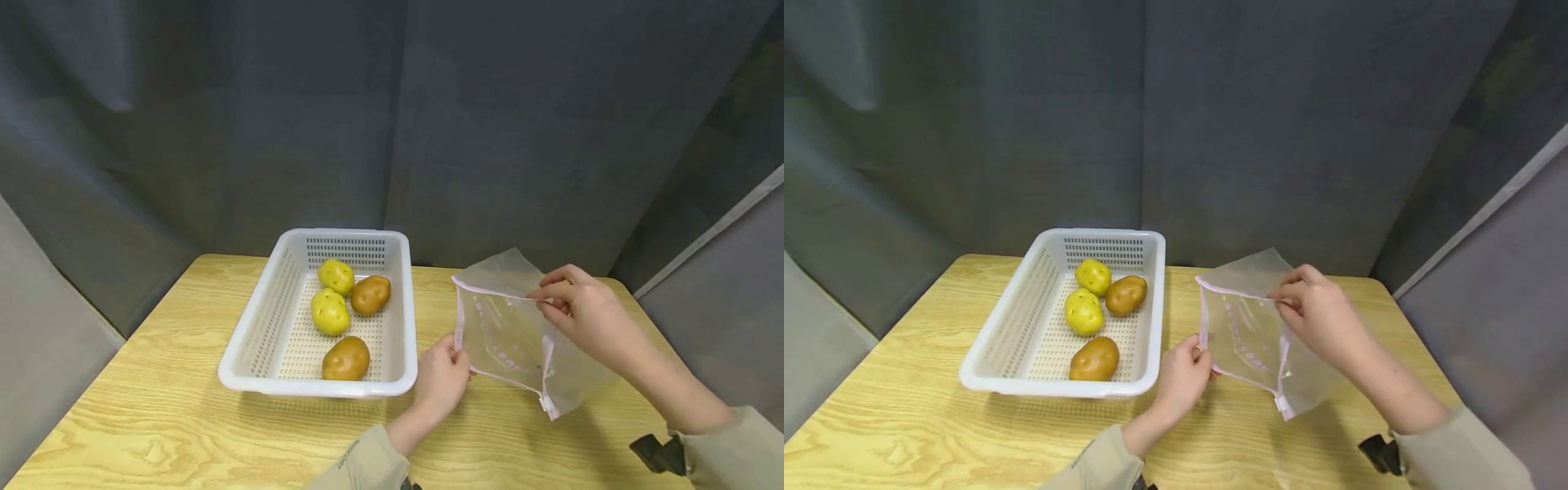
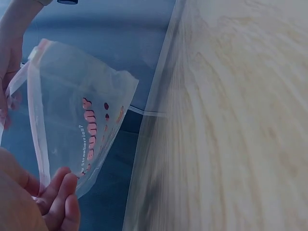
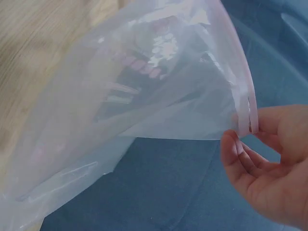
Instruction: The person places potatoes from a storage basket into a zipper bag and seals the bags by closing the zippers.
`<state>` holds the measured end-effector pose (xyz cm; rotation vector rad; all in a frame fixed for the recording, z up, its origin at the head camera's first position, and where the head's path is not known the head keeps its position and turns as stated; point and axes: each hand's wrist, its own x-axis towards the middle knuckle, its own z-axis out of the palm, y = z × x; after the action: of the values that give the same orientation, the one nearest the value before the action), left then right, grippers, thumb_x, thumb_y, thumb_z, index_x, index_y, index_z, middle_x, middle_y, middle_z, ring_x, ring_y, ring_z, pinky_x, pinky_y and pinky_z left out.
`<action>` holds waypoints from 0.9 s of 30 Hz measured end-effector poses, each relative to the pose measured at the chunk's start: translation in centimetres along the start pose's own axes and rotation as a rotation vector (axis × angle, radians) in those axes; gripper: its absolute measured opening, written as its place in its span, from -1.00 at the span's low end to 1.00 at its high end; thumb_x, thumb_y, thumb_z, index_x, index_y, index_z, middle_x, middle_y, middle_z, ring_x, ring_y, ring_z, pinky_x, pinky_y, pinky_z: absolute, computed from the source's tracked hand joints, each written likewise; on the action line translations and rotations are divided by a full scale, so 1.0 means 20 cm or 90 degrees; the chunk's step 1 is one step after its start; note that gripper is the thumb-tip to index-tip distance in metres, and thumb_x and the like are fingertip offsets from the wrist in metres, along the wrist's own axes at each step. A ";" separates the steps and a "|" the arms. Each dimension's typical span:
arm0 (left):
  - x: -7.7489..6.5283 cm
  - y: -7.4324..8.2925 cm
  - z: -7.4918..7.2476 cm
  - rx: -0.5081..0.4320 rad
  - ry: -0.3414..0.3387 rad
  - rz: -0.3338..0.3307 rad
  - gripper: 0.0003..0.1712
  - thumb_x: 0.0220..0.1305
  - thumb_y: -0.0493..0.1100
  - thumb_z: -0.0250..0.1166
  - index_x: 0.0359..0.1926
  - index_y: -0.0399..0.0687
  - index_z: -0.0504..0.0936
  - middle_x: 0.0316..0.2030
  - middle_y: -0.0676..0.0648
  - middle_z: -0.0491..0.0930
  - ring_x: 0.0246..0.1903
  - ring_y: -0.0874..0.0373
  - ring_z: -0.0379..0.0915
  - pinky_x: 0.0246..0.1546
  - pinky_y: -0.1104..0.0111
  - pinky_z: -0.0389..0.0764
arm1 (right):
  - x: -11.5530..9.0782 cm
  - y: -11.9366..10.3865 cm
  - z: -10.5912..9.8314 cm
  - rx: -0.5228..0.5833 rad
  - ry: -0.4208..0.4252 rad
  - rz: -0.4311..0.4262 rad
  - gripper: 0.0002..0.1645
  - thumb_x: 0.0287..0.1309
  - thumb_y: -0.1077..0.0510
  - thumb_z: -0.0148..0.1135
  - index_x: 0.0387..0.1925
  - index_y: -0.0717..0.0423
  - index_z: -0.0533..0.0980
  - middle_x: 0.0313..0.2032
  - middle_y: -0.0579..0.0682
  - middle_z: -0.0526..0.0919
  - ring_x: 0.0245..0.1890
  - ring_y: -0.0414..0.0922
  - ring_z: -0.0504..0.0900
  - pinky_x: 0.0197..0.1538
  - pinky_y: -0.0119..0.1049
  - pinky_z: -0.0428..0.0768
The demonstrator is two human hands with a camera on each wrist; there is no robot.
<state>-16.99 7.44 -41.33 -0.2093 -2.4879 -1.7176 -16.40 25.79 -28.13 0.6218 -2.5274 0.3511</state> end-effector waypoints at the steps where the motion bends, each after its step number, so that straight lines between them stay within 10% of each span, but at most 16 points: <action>1: 0.00 0.00 0.00 -0.009 -0.002 -0.002 -0.80 0.13 -0.28 0.03 -0.32 -0.10 0.60 -0.72 0.11 0.57 -0.85 0.43 0.26 -0.90 0.54 0.12 | 0.00 0.00 0.00 0.000 -0.004 -0.004 -0.84 -0.14 0.35 0.30 -0.40 0.15 0.66 -0.32 0.05 0.55 -0.58 -0.26 0.42 -0.58 -0.43 0.38; 16: 0.03 -0.05 0.02 -0.151 -0.007 -0.042 -0.74 0.20 -0.39 -0.02 -0.20 -0.26 0.58 -0.68 -0.07 0.58 -0.72 0.22 0.50 -0.67 0.48 0.52 | 0.01 0.03 -0.03 0.039 -0.084 0.055 -0.84 -0.06 0.22 0.32 -0.33 0.07 0.66 -0.62 -0.24 0.62 -0.63 -0.41 0.53 -0.60 -0.46 0.39; 27: 0.03 -0.06 0.01 -0.113 -0.029 -0.035 -0.75 0.24 -0.34 -0.01 -0.13 -0.26 0.56 -0.63 -0.05 0.63 -0.69 0.17 0.53 -0.77 0.50 0.40 | 0.00 0.11 -0.05 0.137 -0.187 0.112 -0.71 -0.04 0.07 0.32 -0.21 0.03 0.64 -0.40 -0.13 0.69 -0.48 -0.44 0.55 -0.48 -0.46 0.45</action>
<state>-17.69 7.28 -42.38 -0.1987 -2.3936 -1.9791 -17.14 28.02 -27.63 0.5665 -2.8594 0.6435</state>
